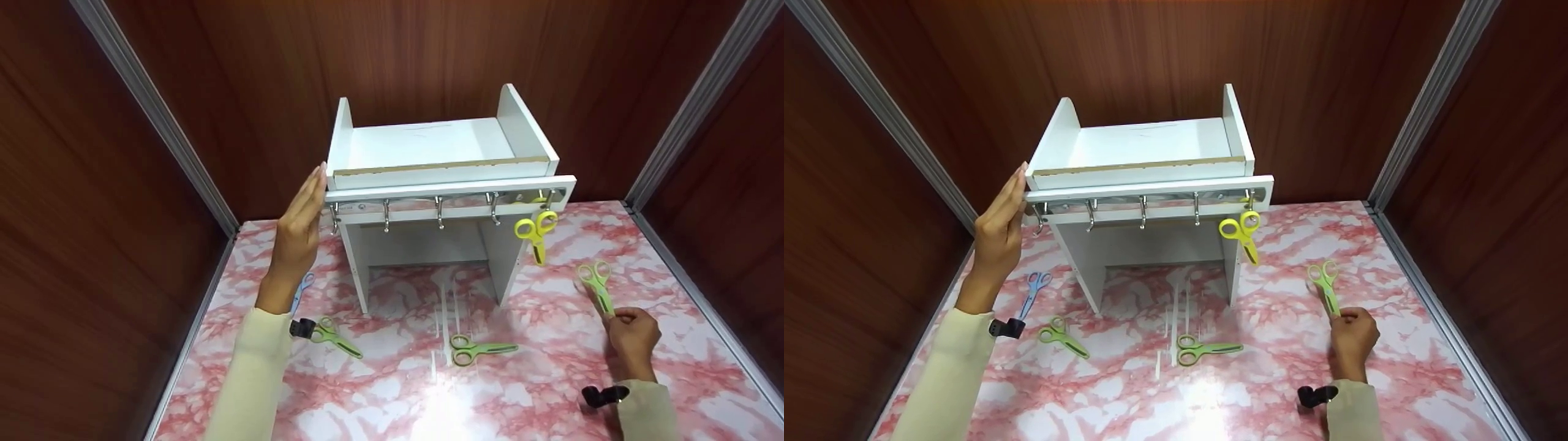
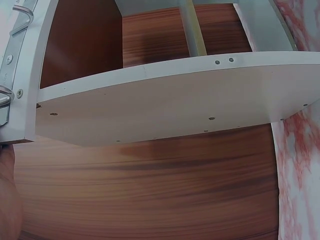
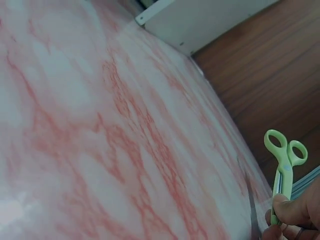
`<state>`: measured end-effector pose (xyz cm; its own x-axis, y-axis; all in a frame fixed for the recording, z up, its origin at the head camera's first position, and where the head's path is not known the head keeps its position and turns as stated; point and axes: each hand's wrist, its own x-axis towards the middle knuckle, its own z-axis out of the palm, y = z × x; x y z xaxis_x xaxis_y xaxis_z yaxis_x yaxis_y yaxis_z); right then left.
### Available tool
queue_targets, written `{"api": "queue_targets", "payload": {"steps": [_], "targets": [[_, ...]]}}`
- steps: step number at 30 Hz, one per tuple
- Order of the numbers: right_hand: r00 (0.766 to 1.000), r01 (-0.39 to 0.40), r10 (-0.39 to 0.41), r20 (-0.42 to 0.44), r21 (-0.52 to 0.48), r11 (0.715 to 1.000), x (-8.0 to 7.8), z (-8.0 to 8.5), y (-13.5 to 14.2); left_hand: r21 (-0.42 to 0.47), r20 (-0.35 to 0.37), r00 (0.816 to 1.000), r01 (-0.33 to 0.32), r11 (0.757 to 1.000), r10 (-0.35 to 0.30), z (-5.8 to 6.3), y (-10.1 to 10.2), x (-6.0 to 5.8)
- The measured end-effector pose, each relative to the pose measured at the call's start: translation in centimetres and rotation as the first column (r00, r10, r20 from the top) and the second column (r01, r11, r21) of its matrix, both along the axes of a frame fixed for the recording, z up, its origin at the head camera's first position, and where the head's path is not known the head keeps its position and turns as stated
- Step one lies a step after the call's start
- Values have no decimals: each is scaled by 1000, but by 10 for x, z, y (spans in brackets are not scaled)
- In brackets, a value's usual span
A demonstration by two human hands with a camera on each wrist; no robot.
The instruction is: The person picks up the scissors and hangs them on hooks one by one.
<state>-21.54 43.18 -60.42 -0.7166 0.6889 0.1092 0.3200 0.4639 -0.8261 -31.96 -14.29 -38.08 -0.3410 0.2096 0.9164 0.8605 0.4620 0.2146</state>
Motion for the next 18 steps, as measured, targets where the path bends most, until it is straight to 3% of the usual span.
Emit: {"api": "queue_targets", "payload": {"steps": [18], "targets": [[1000,2,-3,-26,-33,999,5,25,-9,3,0,1000,0,1000,0,0,0,1]]}}
